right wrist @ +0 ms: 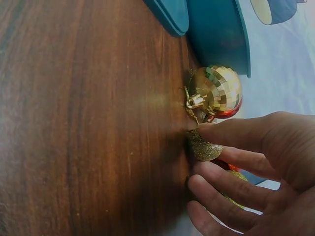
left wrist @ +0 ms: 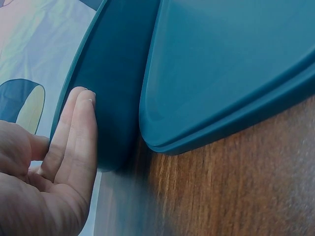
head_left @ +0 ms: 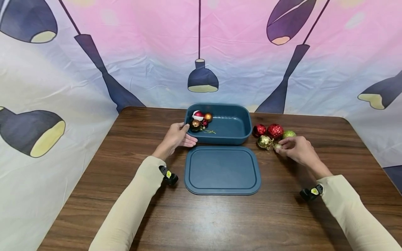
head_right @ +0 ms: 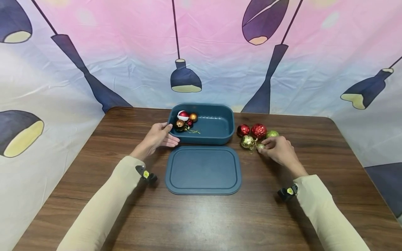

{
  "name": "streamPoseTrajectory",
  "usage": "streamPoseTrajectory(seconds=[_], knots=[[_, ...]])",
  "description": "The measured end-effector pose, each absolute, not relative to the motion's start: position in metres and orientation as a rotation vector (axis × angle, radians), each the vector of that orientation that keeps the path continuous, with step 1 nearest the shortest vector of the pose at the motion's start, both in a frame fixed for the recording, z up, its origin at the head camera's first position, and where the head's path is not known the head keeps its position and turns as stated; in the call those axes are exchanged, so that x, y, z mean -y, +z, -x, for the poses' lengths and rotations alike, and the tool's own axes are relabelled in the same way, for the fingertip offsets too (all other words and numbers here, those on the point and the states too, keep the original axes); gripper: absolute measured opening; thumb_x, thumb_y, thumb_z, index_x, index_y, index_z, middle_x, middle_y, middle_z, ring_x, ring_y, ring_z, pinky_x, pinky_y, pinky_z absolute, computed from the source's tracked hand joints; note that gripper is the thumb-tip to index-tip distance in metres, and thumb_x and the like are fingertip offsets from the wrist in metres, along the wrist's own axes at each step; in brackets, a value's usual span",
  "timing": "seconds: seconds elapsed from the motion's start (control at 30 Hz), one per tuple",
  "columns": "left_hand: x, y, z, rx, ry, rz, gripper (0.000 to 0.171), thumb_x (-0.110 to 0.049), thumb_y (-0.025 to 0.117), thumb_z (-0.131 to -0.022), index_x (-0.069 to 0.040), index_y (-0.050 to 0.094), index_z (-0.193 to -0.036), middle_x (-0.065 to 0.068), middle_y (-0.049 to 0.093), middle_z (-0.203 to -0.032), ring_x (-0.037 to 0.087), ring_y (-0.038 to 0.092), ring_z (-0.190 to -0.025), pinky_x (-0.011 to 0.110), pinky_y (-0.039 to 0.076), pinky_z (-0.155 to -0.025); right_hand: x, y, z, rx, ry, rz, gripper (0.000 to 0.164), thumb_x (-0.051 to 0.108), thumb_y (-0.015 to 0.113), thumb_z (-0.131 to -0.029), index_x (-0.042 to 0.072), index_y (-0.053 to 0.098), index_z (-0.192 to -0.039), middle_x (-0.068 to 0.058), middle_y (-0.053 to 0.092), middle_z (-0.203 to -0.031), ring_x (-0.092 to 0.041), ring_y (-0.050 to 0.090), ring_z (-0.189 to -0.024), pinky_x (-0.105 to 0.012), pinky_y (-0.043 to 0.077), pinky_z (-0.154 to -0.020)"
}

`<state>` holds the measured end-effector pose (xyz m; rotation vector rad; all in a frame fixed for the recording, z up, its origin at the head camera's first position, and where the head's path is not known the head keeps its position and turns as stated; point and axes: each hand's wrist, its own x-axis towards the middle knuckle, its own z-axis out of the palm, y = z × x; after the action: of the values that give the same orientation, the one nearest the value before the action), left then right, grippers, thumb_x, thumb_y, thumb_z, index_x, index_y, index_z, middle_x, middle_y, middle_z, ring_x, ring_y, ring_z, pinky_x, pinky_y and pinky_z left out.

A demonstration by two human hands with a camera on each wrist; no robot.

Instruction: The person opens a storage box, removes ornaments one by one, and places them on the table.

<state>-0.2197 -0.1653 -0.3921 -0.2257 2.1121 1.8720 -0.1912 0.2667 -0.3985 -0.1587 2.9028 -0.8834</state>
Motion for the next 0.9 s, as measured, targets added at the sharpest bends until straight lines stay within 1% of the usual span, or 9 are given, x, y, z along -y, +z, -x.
streamPoseTrajectory(seconds=[0.1,0.27,0.33,0.43,0.57,0.63,0.73,0.83,0.9], knots=[[0.165,-0.392,0.22,-2.11,1.874,0.225,0.056,-0.028,0.038,-0.112,-0.005,0.023,-0.161,0.019,0.075,-0.086,0.028,0.076,-0.074,0.037,0.064,-0.07,-0.267,-0.397,0.19,-2.906,-0.886,0.167,0.035,0.027,0.079,-0.09,0.002,0.074,-0.114,-0.009,0.076,-0.095,-0.03,0.068,-0.09,-0.041,0.051,-0.078],[0.166,-0.392,0.22,-2.111,1.872,0.223,0.056,-0.028,0.038,-0.112,-0.005,0.022,-0.161,0.02,0.075,-0.087,0.032,0.076,-0.078,0.038,0.064,-0.071,-0.266,-0.389,0.19,-2.919,-0.9,0.193,0.037,0.028,0.078,-0.09,0.001,0.073,-0.115,-0.012,0.076,-0.098,-0.036,0.067,-0.097,-0.052,0.051,-0.085],[0.166,-0.393,0.22,-2.113,1.871,0.224,0.056,-0.028,0.038,-0.112,-0.005,0.022,-0.161,0.02,0.075,-0.087,0.033,0.076,-0.08,0.038,0.064,-0.071,-0.264,-0.385,0.191,-2.93,-0.903,0.2,0.039,0.03,0.079,-0.09,0.001,0.073,-0.115,-0.014,0.076,-0.1,-0.037,0.067,-0.098,-0.055,0.051,-0.086],[0.166,-0.393,0.219,-2.114,1.87,0.227,0.057,-0.028,0.038,-0.112,-0.005,0.022,-0.161,0.02,0.075,-0.087,0.033,0.076,-0.081,0.038,0.064,-0.071,-0.261,-0.378,0.191,-2.947,-0.902,0.211,0.04,0.032,0.079,-0.09,0.002,0.073,-0.116,-0.014,0.076,-0.102,-0.033,0.069,-0.094,-0.051,0.053,-0.082],[0.166,-0.393,0.219,-2.111,1.872,0.231,0.057,-0.028,0.039,-0.112,-0.005,0.022,-0.161,0.02,0.075,-0.087,0.033,0.076,-0.08,0.038,0.064,-0.071,-0.254,-0.37,0.192,-2.961,-0.917,0.247,0.038,0.029,0.08,-0.09,0.002,0.074,-0.116,-0.014,0.075,-0.102,-0.025,0.072,-0.084,-0.037,0.054,-0.069],[0.166,-0.393,0.22,-2.108,1.874,0.233,0.057,-0.028,0.038,-0.112,-0.004,0.022,-0.161,0.02,0.075,-0.087,0.034,0.076,-0.081,0.038,0.064,-0.071,-0.249,-0.365,0.192,-2.963,-0.93,0.27,0.036,0.028,0.08,-0.09,0.002,0.074,-0.114,-0.014,0.075,-0.102,-0.025,0.072,-0.083,-0.033,0.053,-0.065],[0.166,-0.392,0.22,-2.108,1.877,0.233,0.057,-0.028,0.038,-0.112,-0.004,0.021,-0.161,0.02,0.075,-0.087,0.038,0.075,-0.086,0.038,0.064,-0.071,-0.238,-0.356,0.193,-2.958,-0.943,0.3,0.035,0.027,0.08,-0.09,0.003,0.074,-0.113,-0.014,0.074,-0.103,-0.027,0.072,-0.086,-0.032,0.053,-0.065],[0.166,-0.392,0.219,-2.11,1.879,0.232,0.057,-0.028,0.038,-0.112,-0.003,0.021,-0.161,0.02,0.075,-0.088,0.04,0.074,-0.089,0.038,0.064,-0.071,-0.226,-0.348,0.196,-2.951,-0.955,0.352,0.035,0.027,0.079,-0.09,0.003,0.074,-0.114,-0.015,0.074,-0.105,-0.029,0.072,-0.089,-0.036,0.055,-0.069],[0.165,-0.392,0.219,-2.111,1.881,0.23,0.057,-0.028,0.038,-0.112,-0.003,0.021,-0.161,0.02,0.075,-0.088,0.04,0.074,-0.088,0.038,0.064,-0.071,-0.217,-0.344,0.198,-2.947,-0.955,0.394,0.035,0.027,0.079,-0.09,0.003,0.075,-0.114,-0.016,0.074,-0.106,-0.03,0.071,-0.09,-0.039,0.057,-0.071]])
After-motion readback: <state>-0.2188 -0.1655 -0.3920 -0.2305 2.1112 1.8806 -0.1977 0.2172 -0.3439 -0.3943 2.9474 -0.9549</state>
